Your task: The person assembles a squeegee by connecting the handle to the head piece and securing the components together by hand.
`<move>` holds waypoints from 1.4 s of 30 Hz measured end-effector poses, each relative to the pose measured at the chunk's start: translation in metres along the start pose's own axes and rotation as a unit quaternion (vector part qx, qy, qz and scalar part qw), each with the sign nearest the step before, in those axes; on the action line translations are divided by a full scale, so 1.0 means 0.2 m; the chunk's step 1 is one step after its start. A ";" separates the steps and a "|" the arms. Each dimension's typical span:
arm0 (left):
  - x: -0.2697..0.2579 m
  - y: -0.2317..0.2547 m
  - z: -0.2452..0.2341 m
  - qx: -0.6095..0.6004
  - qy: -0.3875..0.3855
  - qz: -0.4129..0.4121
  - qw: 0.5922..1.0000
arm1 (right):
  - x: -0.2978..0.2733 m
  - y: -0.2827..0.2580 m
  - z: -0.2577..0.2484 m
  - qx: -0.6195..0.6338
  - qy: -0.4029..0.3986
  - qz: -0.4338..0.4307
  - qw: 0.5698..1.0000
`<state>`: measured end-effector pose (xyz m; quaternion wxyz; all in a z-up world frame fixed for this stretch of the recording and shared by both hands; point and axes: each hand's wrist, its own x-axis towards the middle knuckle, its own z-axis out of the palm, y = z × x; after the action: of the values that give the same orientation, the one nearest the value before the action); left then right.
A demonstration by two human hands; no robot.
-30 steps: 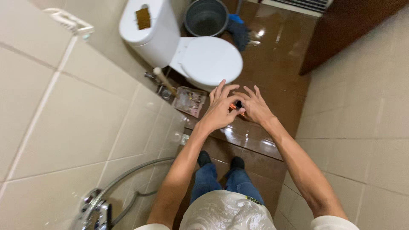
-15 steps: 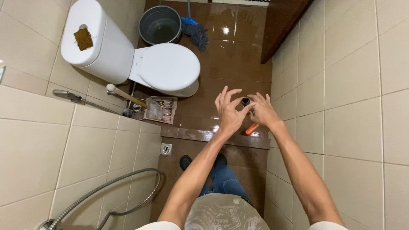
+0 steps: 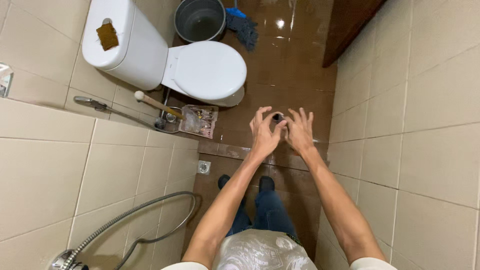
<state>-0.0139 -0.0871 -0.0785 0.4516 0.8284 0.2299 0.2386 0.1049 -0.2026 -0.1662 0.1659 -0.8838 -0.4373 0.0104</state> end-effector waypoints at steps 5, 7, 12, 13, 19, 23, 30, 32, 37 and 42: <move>0.05 -0.20 -0.24 0.061 -0.004 -0.018 0.998 | 0.17 -0.24 0.09 -0.012 -0.059 -0.036 0.998; 0.05 -0.24 -0.37 0.085 -0.018 -0.039 0.995 | 0.23 -0.35 0.12 -0.027 -0.078 -0.062 0.995; 0.03 -0.31 -0.70 0.082 0.047 0.005 0.996 | 0.34 -0.67 0.21 0.009 -0.035 -0.115 0.993; 0.04 -0.33 -0.77 0.083 0.052 0.001 0.995 | 0.37 -0.74 0.23 0.010 -0.037 -0.120 0.992; 0.04 -0.47 -1.16 0.131 0.065 -0.011 0.989 | 0.53 -1.13 0.41 0.034 -0.036 -0.168 0.985; 0.02 -0.54 -1.35 0.148 0.090 0.005 0.985 | 0.60 -1.35 0.49 0.072 -0.027 -0.187 0.979; 0.02 -0.63 -1.61 0.218 0.090 0.001 0.972 | 0.71 -1.65 0.60 0.120 -0.023 -0.209 0.970; 0.00 -0.65 -1.67 0.228 0.101 -0.002 0.968 | 0.71 -1.70 0.63 0.125 -0.030 -0.206 0.970; -0.03 -0.64 -1.74 0.256 0.085 -0.040 0.962 | 0.72 -1.79 0.65 0.130 -0.065 -0.208 0.967; -0.02 -0.60 -1.75 0.241 0.111 -0.004 0.964 | 0.71 -1.86 0.61 0.135 -0.089 -0.190 0.968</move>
<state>-0.2492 0.1925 -0.0150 0.2112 0.8800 0.3328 0.2650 -0.1136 0.1521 -0.1502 0.2427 -0.7497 -0.6046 0.1162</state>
